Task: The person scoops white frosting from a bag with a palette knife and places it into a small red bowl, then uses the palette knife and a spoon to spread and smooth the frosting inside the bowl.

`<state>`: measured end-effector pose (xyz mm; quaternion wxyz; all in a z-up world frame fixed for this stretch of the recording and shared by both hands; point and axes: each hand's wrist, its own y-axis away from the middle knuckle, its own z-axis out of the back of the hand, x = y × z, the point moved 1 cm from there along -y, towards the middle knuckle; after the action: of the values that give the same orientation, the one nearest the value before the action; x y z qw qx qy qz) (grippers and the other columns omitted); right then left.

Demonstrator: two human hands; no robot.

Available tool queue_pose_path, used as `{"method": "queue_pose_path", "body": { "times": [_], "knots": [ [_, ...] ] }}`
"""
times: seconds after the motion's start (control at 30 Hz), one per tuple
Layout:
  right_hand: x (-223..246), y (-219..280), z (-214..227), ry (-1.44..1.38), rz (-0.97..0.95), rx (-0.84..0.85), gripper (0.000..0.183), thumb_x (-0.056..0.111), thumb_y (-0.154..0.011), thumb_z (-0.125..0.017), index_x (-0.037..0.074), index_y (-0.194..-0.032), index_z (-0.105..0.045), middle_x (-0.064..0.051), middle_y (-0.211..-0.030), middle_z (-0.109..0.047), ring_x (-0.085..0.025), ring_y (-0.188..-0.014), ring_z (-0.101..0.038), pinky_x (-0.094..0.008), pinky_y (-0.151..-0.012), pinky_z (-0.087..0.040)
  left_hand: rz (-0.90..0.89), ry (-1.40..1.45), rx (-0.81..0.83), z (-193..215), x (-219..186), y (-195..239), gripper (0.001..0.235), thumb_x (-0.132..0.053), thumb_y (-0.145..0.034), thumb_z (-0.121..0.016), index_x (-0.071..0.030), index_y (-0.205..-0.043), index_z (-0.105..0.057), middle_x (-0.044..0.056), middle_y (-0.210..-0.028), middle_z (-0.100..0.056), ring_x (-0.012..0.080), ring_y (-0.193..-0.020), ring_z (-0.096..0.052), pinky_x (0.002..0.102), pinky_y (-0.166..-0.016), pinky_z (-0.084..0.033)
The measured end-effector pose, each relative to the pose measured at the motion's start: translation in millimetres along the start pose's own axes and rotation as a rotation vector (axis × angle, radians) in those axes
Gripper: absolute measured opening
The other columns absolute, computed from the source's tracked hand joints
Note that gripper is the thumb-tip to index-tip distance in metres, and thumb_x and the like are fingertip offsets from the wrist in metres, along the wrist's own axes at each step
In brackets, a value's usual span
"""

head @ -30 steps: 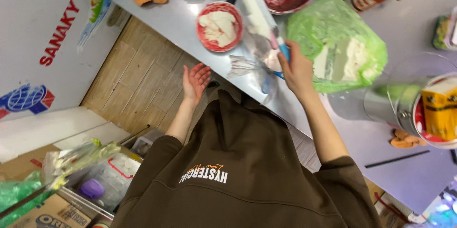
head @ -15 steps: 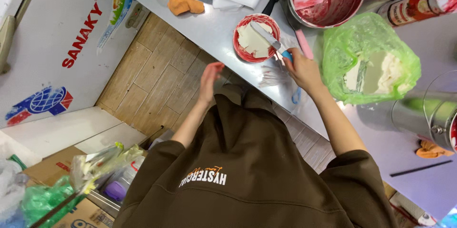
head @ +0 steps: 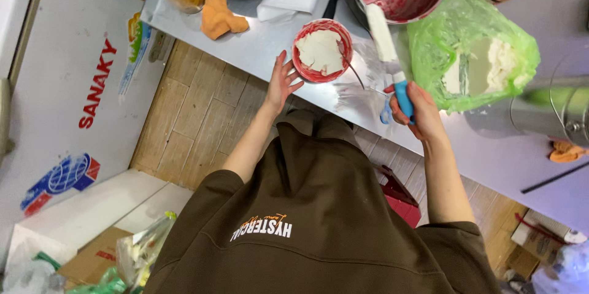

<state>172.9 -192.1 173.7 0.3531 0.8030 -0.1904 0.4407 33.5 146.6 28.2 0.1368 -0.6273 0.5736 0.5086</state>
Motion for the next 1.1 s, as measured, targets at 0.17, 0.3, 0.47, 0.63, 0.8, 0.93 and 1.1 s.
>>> {"method": "queue_pose_path", "body": {
  "times": [0.17, 0.3, 0.47, 0.63, 0.8, 0.93, 1.1],
  "knots": [
    [-45.0, 46.5, 80.6, 0.292, 0.168, -0.444, 0.040, 0.031, -0.115, -0.049, 0.000, -0.134, -0.064, 0.000, -0.089, -0.063, -0.006, -0.066, -0.052, -0.023, -0.058, -0.043, 0.077, 0.126, 0.050, -6.7, -5.8, -4.2, 0.103, -0.082, -0.089, -0.033, -0.022, -0.165, 0.001, 0.023, -0.167, -0.026, 0.0408, -0.147, -0.041, 0.063, -0.113, -0.040],
    [-84.2, 83.6, 172.4, 0.680, 0.219, -0.878, 0.029, 0.020, -0.112, -0.059, 0.001, -0.132, -0.068, -0.003, -0.090, -0.068, -0.007, -0.070, -0.057, -0.025, -0.061, -0.048, 0.127, 0.140, 0.065, -16.1, -12.0, 5.2, 0.102, -0.081, -0.088, -0.035, -0.025, -0.164, 0.002, 0.023, -0.165, -0.027, 0.0421, -0.146, -0.042, 0.066, -0.111, -0.042],
    [-120.6, 81.7, 230.3, 0.720, 0.314, -0.979, 0.026, 0.018, -0.113, -0.061, 0.000, -0.129, -0.070, -0.006, -0.095, -0.074, -0.007, -0.081, -0.069, -0.024, -0.066, -0.054, 0.210, 0.141, 0.106, -25.3, 0.7, 27.7, 0.102, -0.081, -0.088, -0.036, -0.024, -0.164, 0.004, 0.026, -0.164, -0.029, 0.0420, -0.147, -0.041, 0.065, -0.112, -0.040],
    [-108.6, 64.2, 219.5, 0.493, 0.150, -0.937, 0.026, 0.023, -0.112, -0.052, 0.003, -0.123, -0.064, -0.005, -0.085, -0.069, -0.010, -0.057, -0.055, -0.026, -0.051, -0.043, 0.214, 0.082, 0.058, -13.5, 4.3, 31.1, 0.103, -0.080, -0.091, -0.035, -0.016, -0.165, -0.005, 0.028, -0.163, -0.029, 0.0397, -0.149, -0.039, 0.061, -0.116, -0.037],
    [-66.4, 62.6, 168.4, 0.161, 0.269, -0.773, 0.017, 0.021, -0.113, -0.052, 0.007, -0.124, -0.055, -0.004, -0.092, -0.066, -0.010, -0.060, -0.053, -0.025, -0.051, -0.042, 0.143, 0.080, 0.022, 8.8, 0.2, 27.5, 0.100, -0.078, -0.093, -0.033, -0.008, -0.162, -0.018, 0.027, -0.161, -0.036, 0.0378, -0.148, -0.041, 0.054, -0.119, -0.035],
    [-66.4, 72.5, 133.0, 0.131, 0.397, -0.586, 0.020, 0.018, -0.114, -0.054, 0.008, -0.130, -0.050, -0.005, -0.100, -0.066, -0.010, -0.074, -0.059, -0.025, -0.060, -0.048, 0.139, 0.151, 0.027, 13.9, 4.7, 24.1, 0.097, -0.077, -0.095, -0.032, -0.005, -0.159, -0.027, 0.025, -0.161, -0.040, 0.0362, -0.147, -0.043, 0.053, -0.117, -0.036],
    [-91.7, 55.1, 167.6, 0.364, 0.322, -0.851, 0.021, 0.020, -0.114, -0.058, 0.005, -0.127, -0.057, -0.005, -0.093, -0.069, -0.011, -0.070, -0.058, -0.025, -0.059, -0.046, 0.181, 0.147, 0.037, 6.5, 14.7, 25.8, 0.097, -0.078, -0.094, -0.031, -0.005, -0.158, -0.031, 0.023, -0.159, -0.042, 0.0338, -0.145, -0.046, 0.052, -0.116, -0.038]
  ]
}}
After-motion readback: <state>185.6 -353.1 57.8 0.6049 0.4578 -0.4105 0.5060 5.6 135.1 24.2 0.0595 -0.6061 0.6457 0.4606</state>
